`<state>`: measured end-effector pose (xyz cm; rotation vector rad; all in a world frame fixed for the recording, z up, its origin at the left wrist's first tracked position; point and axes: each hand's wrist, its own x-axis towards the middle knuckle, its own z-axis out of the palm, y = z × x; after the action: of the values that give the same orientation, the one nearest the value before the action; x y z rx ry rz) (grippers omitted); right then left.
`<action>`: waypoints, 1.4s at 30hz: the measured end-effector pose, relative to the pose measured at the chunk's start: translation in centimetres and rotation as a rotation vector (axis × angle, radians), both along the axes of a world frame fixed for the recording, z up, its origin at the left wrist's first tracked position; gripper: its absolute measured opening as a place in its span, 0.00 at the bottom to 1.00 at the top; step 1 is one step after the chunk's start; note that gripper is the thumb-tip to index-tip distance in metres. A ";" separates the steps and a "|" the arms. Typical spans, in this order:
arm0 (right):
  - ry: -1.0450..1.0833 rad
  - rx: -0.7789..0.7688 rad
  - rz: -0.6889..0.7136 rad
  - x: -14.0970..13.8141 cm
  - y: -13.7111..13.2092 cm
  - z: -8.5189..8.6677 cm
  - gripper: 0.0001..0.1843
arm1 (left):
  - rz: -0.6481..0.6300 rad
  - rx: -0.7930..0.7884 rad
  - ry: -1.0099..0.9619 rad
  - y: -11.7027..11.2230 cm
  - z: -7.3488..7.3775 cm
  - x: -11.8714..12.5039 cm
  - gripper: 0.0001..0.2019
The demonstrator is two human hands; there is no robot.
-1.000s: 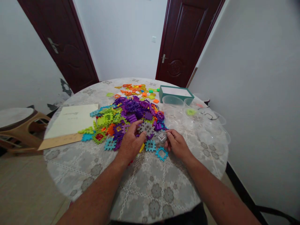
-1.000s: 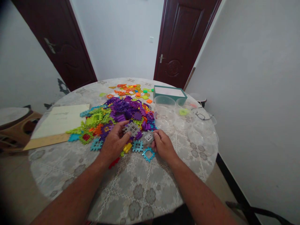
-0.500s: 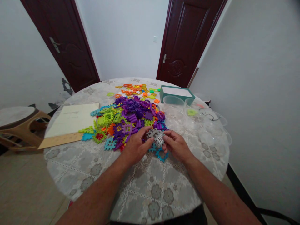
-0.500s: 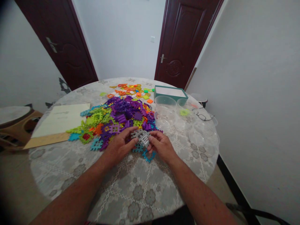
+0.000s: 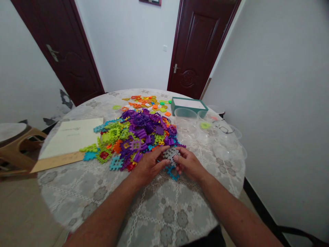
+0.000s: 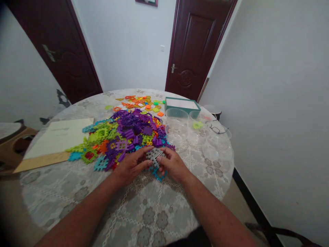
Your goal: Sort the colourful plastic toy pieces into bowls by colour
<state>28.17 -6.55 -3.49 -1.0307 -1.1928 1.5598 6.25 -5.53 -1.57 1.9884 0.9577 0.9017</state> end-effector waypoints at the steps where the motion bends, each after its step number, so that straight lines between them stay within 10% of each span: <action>1: -0.027 0.002 0.033 0.0 0.0 -0.2 0.27 | -0.004 0.047 0.030 0.0 -0.2 0.0 0.24; 7: -0.237 0.102 -0.086 1.6 0.3 0.8 0.24 | 0.135 0.334 0.126 0.2 -0.3 -0.6 0.22; 14: -1.064 0.723 -0.565 6.5 4.4 6.7 0.22 | 0.598 0.539 0.038 0.7 1.4 -2.7 0.14; 19: -1.473 0.844 -0.482 8.0 7.3 4.5 0.17 | 0.632 0.540 0.040 1.3 1.3 -3.1 0.12; 32: -1.313 0.983 -0.489 8.2 8.0 1.4 0.14 | 0.590 0.624 0.097 1.4 1.0 -2.9 0.11; 42: -1.270 0.932 -0.379 7.0 3.9 4.1 0.12 | 0.577 0.644 0.118 1.7 0.6 -2.8 0.11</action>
<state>35.19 -2.68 0.64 -1.4238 -2.0482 -0.2070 3.41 -3.79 -0.95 2.3433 1.4892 1.5786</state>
